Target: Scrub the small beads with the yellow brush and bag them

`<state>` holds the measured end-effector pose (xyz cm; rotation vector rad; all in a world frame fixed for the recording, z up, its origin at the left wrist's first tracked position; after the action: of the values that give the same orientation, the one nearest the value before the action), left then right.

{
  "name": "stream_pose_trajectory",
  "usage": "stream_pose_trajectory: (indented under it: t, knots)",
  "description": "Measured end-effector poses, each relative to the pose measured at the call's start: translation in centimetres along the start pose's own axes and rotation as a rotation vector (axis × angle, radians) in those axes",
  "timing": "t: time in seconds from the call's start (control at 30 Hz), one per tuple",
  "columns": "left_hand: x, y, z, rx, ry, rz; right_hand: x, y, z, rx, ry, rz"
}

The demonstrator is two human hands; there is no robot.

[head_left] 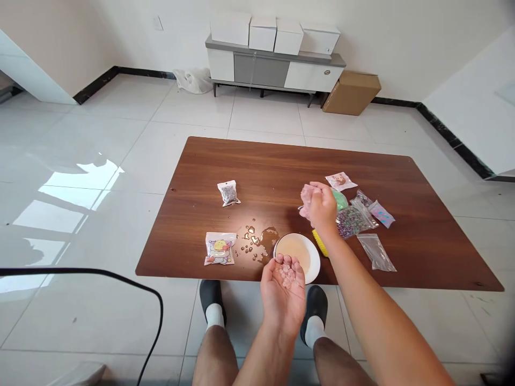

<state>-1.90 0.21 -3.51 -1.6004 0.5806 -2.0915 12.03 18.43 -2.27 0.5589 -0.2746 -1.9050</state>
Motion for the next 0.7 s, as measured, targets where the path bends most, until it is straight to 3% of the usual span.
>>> stream_pose_trajectory:
  t: [0.1,0.23,0.33,0.43,0.5,0.57,0.7]
  knots:
    - [0.0,-0.2,-0.5,-0.007,-0.015,0.013,-2.4,-2.4,-1.6,0.09,-0.063,0.126]
    - [0.3,-0.8,-1.2,-0.044,-0.051,0.051,-2.1,-2.0,-0.7,0.115,-0.106,0.19]
    - [0.8,-1.3,-1.6,-0.081,-0.074,0.087,2.6,0.1,2.1,0.043,-0.074,0.154]
    - [1.4,-1.6,-1.7,-0.131,-0.097,0.172,10.7,1.8,4.7,-0.138,-0.116,0.119]
    - [1.7,-1.5,-1.5,-0.181,-0.112,0.252,16.0,1.7,4.7,-0.656,-0.448,0.078]
    - [2.0,-1.3,-1.2,-0.253,-0.137,0.337,19.9,0.5,5.0,-0.98,-0.742,0.101]
    - [2.7,-0.8,-0.9,-0.458,-0.253,0.46,21.3,-1.2,6.1,-1.29,-0.929,0.139]
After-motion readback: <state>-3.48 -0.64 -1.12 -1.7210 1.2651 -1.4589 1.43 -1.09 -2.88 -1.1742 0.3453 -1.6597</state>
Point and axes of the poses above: each hand's wrist, its own x-axis away from the middle knuckle, its own y-axis out of the back of the hand, z = x × y, the point moved 5 cm from there along -x, towards the middle knuckle, and after that the axes turned 3 degrees about z, right-handed, at the moved point
